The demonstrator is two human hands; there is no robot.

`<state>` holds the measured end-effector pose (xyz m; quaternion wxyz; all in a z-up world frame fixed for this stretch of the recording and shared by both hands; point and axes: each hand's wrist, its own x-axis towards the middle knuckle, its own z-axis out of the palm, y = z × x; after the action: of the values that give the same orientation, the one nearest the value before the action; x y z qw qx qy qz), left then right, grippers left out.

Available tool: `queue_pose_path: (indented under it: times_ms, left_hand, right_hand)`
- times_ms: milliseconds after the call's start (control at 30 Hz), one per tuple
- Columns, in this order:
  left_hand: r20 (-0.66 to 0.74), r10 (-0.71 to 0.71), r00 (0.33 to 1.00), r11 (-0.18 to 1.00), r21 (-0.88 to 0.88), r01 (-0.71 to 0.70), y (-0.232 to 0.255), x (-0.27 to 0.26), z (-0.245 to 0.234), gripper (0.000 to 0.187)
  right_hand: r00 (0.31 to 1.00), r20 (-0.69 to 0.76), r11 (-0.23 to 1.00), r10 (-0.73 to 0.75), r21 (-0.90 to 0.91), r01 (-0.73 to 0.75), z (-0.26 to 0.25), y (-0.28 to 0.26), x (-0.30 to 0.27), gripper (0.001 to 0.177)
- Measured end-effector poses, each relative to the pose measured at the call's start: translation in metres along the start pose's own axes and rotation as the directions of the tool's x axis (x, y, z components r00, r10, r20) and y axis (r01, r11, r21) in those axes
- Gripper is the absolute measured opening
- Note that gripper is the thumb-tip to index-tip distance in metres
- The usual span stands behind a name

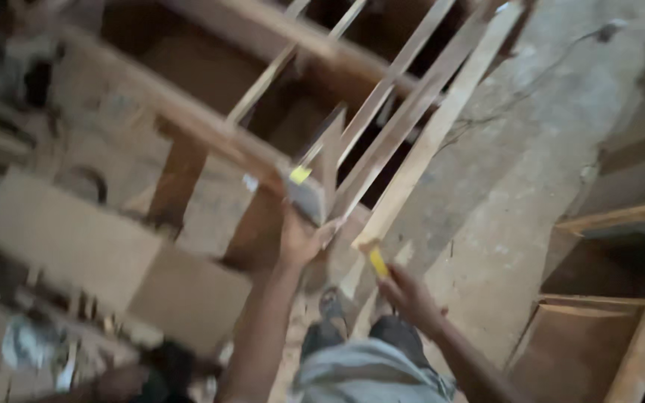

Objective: The person applies yellow tape to the edges of wooden cabinet structures and panels using a roll of tape by hand.

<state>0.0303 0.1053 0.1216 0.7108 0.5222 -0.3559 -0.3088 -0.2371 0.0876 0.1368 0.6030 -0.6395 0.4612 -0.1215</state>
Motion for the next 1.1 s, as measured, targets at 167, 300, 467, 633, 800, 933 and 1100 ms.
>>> queue_pose_path:
  times_ms: [167, 300, 467, 633, 800, 933, 1100]
  left_hand:
    - [0.066, 0.074, 0.995, 0.938, 0.335, -0.092, 0.022, 0.002, -0.007, 0.101]
    - [0.02, 0.208, 0.978, 0.934, 0.292, -0.205, 0.057, -0.014, -0.009, 0.101]
    - [0.007, 0.131, 0.991, 0.897, 0.426, -0.121, 0.125, -0.071, 0.008, 0.064]
    - [-0.034, 0.16, 0.987, 0.96, 0.236, -0.148, 0.142, -0.072, 0.033, 0.04]
    - [-0.106, 0.245, 0.964, 0.955, 0.195, -0.222, 0.142, -0.07, 0.038, 0.014]
    - [-0.127, 0.41, 0.903, 0.864, 0.37, -0.341, 0.146, -0.059, 0.038, 0.008]
    - [-0.255, 0.555, 0.792, 0.798, 0.43, -0.421, 0.149, -0.025, 0.047, 0.006]
  right_hand:
    - [0.856, 0.146, 0.852, -0.496, -0.106, 0.512, 0.002, -0.099, -0.003, 0.042]
    - [0.832, 0.224, 0.809, -0.508, -0.206, 0.55, 0.008, -0.148, -0.003, 0.033]
    - [0.695, 0.318, 0.597, -0.645, -0.358, 0.718, 0.002, -0.164, -0.01, 0.02]
    - [0.699, 0.359, 0.61, -0.619, -0.341, 0.715, 0.004, -0.169, -0.013, 0.015]
    - [0.67, 0.412, 0.533, -0.617, -0.408, 0.741, -0.004, -0.187, -0.012, 0.015]
    - [0.718, 0.262, 0.522, -0.645, -0.536, 0.664, -0.004, -0.208, -0.012, 0.021]
    - [0.723, 0.168, 0.477, -0.67, -0.648, 0.593, -0.001, -0.241, -0.007, 0.02]
